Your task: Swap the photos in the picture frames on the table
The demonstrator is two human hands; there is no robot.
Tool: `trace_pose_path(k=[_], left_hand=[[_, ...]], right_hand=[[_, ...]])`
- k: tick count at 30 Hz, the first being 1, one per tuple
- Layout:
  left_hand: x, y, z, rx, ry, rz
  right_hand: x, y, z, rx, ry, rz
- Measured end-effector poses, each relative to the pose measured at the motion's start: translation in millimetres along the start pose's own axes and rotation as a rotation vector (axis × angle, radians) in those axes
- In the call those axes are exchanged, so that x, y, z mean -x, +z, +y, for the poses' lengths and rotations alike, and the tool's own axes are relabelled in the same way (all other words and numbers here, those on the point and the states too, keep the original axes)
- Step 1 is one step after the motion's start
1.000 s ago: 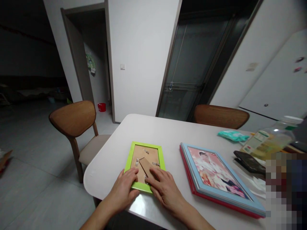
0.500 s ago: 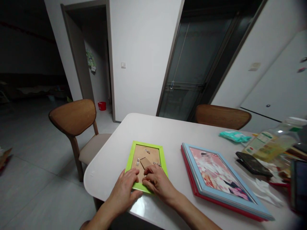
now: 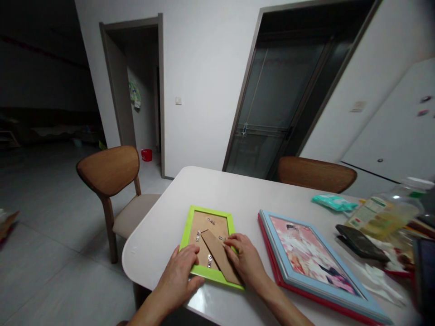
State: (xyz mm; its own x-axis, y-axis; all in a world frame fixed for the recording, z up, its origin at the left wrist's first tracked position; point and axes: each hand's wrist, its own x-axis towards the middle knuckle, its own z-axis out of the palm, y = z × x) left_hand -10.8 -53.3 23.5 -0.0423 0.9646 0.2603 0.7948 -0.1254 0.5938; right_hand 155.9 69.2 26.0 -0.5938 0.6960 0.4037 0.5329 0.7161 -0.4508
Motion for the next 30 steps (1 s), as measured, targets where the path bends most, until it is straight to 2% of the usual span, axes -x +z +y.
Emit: trace_pose_path(k=[5,21,26,30], left_hand=[[-1,0.6,0,-0.001,0.0,0.004],[-1,0.6,1,0.0,-0.01,0.012],[0,-0.6,2,0.011,-0.019,0.006],[1,-0.3,0,0.026,-0.012,0.007]], right_hand=[[-17,6,15,0.131,0.096,-0.006],[-25,11,18,0.134,0.108,-0.037],[-21,4,14,0.135,0.089,-0.049],[-26,4,-4,0.148,0.049,-0.035]])
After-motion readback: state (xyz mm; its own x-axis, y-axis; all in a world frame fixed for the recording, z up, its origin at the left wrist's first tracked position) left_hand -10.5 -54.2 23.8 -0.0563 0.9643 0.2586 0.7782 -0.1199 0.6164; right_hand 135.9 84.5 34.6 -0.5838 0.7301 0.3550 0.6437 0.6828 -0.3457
